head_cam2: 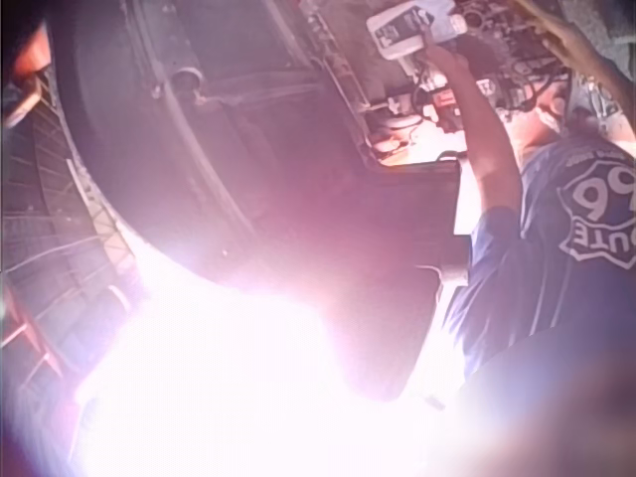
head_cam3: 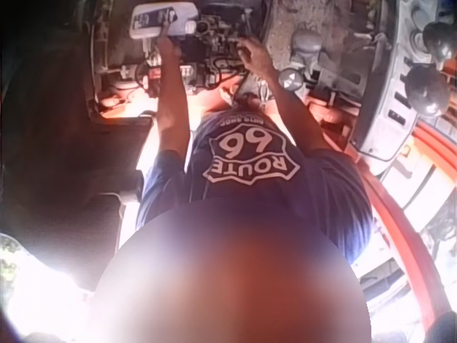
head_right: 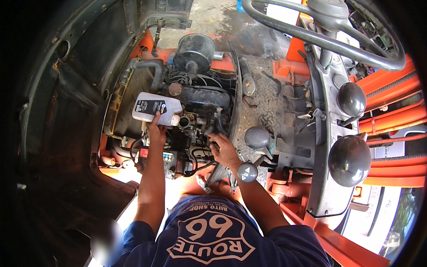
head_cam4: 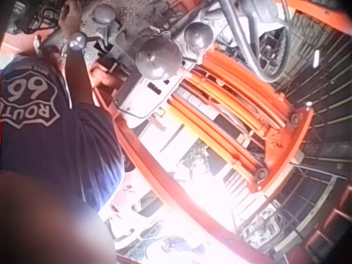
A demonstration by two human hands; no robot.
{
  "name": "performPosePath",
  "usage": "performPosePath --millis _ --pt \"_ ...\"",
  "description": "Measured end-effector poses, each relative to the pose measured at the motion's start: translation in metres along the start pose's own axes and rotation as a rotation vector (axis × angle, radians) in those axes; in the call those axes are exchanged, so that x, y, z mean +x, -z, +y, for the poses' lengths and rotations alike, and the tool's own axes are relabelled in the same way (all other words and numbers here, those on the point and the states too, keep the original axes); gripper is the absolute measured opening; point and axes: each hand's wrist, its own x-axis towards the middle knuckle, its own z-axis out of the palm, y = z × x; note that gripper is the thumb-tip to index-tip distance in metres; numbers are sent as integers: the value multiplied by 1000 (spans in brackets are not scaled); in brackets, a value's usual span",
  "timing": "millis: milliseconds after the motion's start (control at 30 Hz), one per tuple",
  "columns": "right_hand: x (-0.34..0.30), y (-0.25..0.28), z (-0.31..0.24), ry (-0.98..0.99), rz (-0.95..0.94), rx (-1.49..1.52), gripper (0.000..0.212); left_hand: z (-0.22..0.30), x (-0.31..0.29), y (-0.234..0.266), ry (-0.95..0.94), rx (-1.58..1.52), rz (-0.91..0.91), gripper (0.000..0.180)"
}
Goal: The person opens the hood of an orange forklift, uses a wrench on the engine area, then retrieves a white coolant bottle and pours it into the engine. The person closes the hood afterward.
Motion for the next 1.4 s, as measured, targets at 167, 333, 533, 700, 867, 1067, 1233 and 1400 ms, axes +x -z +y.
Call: performPosePath --millis 167,333,533,700,867,1067,1233,1400 --pt "0 -1 1 0 19 -38 44 7 -5 -7 -28 34 41 74" --pt "0 -1 1 10 32 -24 45 11 -8 -11 -51 62 20 80" --pt "0 -1 1 8 41 6 44 13 -8 -15 -63 95 14 81" --pt "1 0 0 -3 37 32 44 11 -3 -13 -74 106 3 79" --pt "1 0 0 -2 36 25 44 10 -3 -12 -65 102 33 77" --pt "1 0 0 18 38 13 44 15 -4 -11 -75 131 55 75" --pt "2 -1 0 -8 34 17 43 14 -2 -10 -80 125 37 76" --pt "1 0 -1 -12 34 15 43 12 1 -7 -78 160 12 92"
